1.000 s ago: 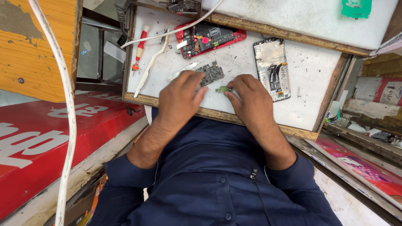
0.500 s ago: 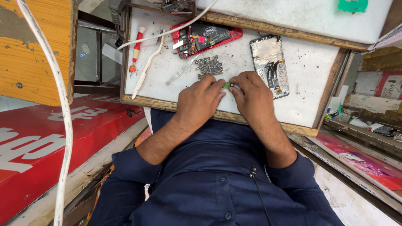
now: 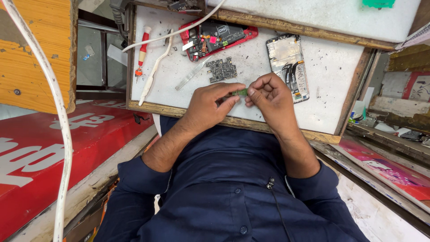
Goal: The person cleans a small green circuit board with a white tool, then places it into a disassembled phone chassis. They connect a ribbon cable to the board and adjust components inside the chassis. The person handles the mainboard and other internal parts throughout the process.
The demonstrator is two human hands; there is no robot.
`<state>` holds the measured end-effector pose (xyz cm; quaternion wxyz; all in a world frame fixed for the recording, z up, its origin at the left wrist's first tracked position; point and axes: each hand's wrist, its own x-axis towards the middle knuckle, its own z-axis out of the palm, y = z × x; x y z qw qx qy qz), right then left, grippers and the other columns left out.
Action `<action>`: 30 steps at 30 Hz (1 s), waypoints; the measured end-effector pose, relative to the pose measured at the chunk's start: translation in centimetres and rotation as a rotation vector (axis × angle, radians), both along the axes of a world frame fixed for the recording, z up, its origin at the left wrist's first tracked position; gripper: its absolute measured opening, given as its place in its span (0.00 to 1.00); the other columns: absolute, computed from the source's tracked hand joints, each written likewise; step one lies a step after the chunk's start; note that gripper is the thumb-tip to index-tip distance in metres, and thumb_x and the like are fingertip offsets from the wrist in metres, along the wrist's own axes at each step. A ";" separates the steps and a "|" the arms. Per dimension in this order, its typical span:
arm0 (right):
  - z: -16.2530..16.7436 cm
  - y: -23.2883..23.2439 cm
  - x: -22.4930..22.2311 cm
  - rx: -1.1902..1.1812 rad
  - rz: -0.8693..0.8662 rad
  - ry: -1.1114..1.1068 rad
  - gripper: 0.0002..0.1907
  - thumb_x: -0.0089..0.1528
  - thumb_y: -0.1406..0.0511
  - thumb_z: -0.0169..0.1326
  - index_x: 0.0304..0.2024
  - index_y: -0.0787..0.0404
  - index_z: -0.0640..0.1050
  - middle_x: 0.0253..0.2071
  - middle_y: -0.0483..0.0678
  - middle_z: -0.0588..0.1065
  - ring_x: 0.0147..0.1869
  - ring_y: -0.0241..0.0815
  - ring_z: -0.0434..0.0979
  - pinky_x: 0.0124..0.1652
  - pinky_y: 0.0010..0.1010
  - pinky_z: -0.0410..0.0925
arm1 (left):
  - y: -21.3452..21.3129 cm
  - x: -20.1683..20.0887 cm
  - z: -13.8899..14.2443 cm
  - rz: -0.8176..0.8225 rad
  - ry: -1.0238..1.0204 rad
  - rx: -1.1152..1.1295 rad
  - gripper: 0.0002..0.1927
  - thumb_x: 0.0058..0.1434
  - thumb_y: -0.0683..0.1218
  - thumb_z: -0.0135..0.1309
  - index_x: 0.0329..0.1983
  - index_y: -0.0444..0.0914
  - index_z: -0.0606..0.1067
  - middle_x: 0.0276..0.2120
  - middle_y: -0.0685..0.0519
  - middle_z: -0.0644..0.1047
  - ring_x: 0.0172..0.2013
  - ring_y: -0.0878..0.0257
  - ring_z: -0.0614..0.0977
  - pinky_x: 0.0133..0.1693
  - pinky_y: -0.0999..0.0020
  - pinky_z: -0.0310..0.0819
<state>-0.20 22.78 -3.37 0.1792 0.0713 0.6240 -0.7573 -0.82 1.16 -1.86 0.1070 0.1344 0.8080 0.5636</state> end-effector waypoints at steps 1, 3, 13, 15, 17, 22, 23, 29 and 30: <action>-0.1 0.0 0.0 -0.041 -0.013 -0.006 0.06 0.70 0.73 0.55 0.46 0.67 0.70 0.40 0.50 0.77 0.42 0.36 0.81 0.43 0.26 0.77 | 0.1 0.0 0.0 0.015 0.005 0.006 0.17 0.64 0.45 0.63 0.56 0.44 0.79 0.44 0.50 0.84 0.35 0.62 0.87 0.37 0.69 0.82; -0.3 0.0 -0.1 -0.019 -0.028 -0.020 0.06 0.69 0.73 0.55 0.47 0.67 0.71 0.40 0.50 0.77 0.42 0.36 0.81 0.43 0.26 0.77 | 0.2 0.0 -0.1 0.046 0.018 0.017 0.17 0.65 0.45 0.63 0.57 0.43 0.79 0.45 0.49 0.84 0.38 0.60 0.87 0.39 0.68 0.83; -0.6 0.1 0.4 0.019 0.004 0.057 0.10 0.70 0.74 0.55 0.53 0.71 0.74 0.43 0.52 0.79 0.47 0.37 0.81 0.49 0.27 0.77 | 0.5 -0.2 -0.3 0.043 -0.009 -0.034 0.17 0.65 0.45 0.62 0.57 0.41 0.78 0.46 0.48 0.84 0.41 0.58 0.88 0.42 0.68 0.83; -0.1 -0.3 0.4 0.152 0.018 0.040 0.11 0.68 0.73 0.57 0.53 0.69 0.76 0.42 0.50 0.79 0.42 0.33 0.81 0.42 0.25 0.76 | 0.4 -0.1 -0.1 0.037 -0.006 -0.064 0.16 0.66 0.45 0.61 0.57 0.41 0.78 0.47 0.48 0.83 0.41 0.57 0.88 0.42 0.67 0.83; 0.6 -0.8 0.3 0.403 0.046 0.134 0.12 0.66 0.72 0.60 0.52 0.66 0.79 0.40 0.49 0.80 0.37 0.32 0.79 0.36 0.24 0.74 | -0.1 0.2 0.4 0.127 0.203 -0.148 0.16 0.67 0.45 0.61 0.56 0.40 0.77 0.50 0.46 0.81 0.46 0.53 0.86 0.46 0.64 0.83; 2.9 -1.8 0.1 0.826 0.128 0.407 0.14 0.60 0.69 0.66 0.49 0.59 0.83 0.44 0.50 0.77 0.26 0.34 0.71 0.29 0.27 0.67 | -3.6 -0.1 1.2 0.367 0.343 -0.649 0.18 0.62 0.43 0.63 0.55 0.36 0.78 0.48 0.45 0.79 0.44 0.49 0.80 0.43 0.56 0.76; 3.2 -1.9 0.1 0.843 0.132 0.398 0.15 0.59 0.69 0.66 0.49 0.60 0.82 0.44 0.50 0.76 0.26 0.35 0.71 0.29 0.28 0.67 | -3.9 -0.2 1.2 0.338 0.324 -0.692 0.18 0.62 0.44 0.63 0.54 0.37 0.78 0.45 0.46 0.78 0.43 0.49 0.79 0.42 0.56 0.76; 3.5 -2.4 -0.5 0.916 0.137 0.411 0.13 0.61 0.68 0.65 0.49 0.60 0.82 0.43 0.50 0.75 0.27 0.38 0.72 0.31 0.30 0.69 | -4.0 -0.4 1.2 0.267 0.226 -0.783 0.14 0.61 0.44 0.64 0.48 0.37 0.78 0.40 0.48 0.75 0.42 0.49 0.76 0.41 0.55 0.74; 3.4 -2.5 -0.5 0.919 0.125 0.428 0.13 0.62 0.68 0.65 0.49 0.60 0.82 0.44 0.49 0.75 0.28 0.38 0.72 0.32 0.30 0.69 | -4.0 -0.5 1.3 0.260 0.209 -0.779 0.12 0.60 0.44 0.64 0.45 0.37 0.77 0.39 0.47 0.75 0.42 0.49 0.76 0.41 0.54 0.74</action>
